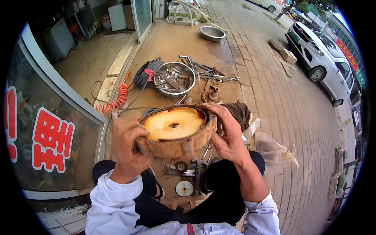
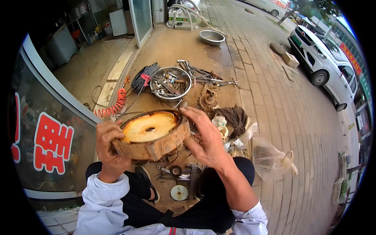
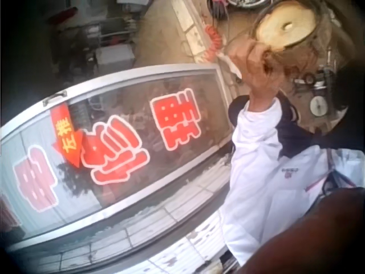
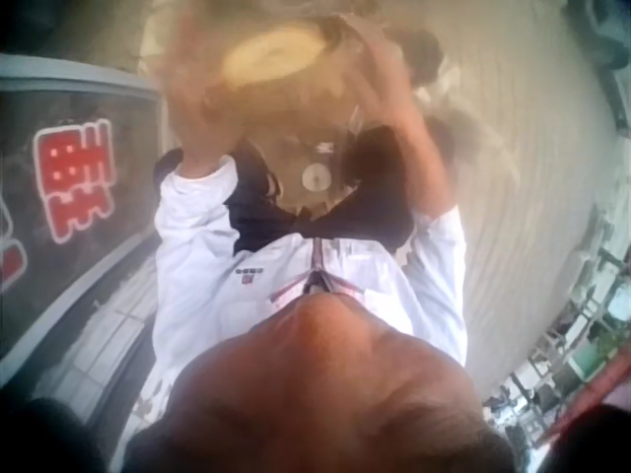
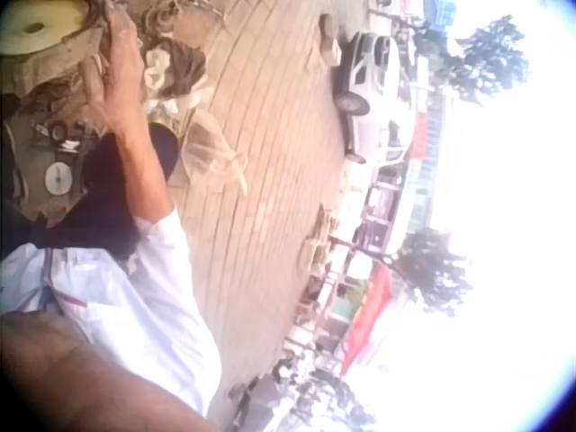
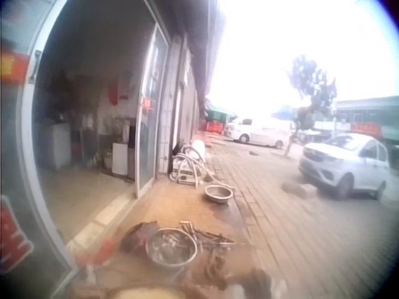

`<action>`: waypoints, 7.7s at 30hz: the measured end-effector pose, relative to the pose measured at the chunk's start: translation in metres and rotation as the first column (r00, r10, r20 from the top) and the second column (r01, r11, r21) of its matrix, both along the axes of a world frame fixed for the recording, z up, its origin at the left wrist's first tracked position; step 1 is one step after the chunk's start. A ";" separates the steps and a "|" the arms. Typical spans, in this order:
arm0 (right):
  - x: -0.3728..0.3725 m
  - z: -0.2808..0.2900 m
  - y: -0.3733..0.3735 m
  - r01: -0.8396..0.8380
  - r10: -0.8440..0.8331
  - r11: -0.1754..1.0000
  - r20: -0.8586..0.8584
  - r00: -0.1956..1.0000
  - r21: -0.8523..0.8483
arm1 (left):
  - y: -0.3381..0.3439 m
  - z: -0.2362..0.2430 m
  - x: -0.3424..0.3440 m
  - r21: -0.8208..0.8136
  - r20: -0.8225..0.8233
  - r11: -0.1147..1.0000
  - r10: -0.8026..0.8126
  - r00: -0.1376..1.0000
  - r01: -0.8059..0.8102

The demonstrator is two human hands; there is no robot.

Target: The person sits on the ground and works on a circular mechanical component, using a hammer to tap a central pin and a wrench to adjust parts. They repeatedly remove and reattach a white disc and a rusty metal cover, manipulating small fasteners and tools throughout the process.

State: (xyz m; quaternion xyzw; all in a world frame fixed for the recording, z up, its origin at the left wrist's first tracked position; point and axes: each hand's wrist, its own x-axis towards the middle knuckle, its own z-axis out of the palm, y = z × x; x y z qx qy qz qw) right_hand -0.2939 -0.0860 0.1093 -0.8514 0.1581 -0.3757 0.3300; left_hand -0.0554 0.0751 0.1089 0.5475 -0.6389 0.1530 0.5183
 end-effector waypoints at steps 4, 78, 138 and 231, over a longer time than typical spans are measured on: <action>0.016 -0.014 -0.019 0.040 -0.031 0.960 -0.035 0.999 0.279 | -0.017 -0.012 0.000 0.217 -0.362 0.976 0.080 0.929 0.000; 0.066 -0.160 -0.025 0.592 -0.143 0.675 -0.709 0.691 0.440 | -0.109 -0.153 0.045 0.851 -0.081 0.522 0.224 0.971 -0.049; 0.060 -0.158 -0.020 0.187 -0.084 0.979 -0.686 0.723 0.077 | -0.059 -0.149 0.003 0.906 0.080 0.393 0.199 0.977 -0.154; -0.058 -0.438 0.119 0.675 -0.130 -0.072 -0.678 0.724 0.734 | -0.082 -0.213 0.006 0.452 -0.880 0.863 0.391 0.269 0.225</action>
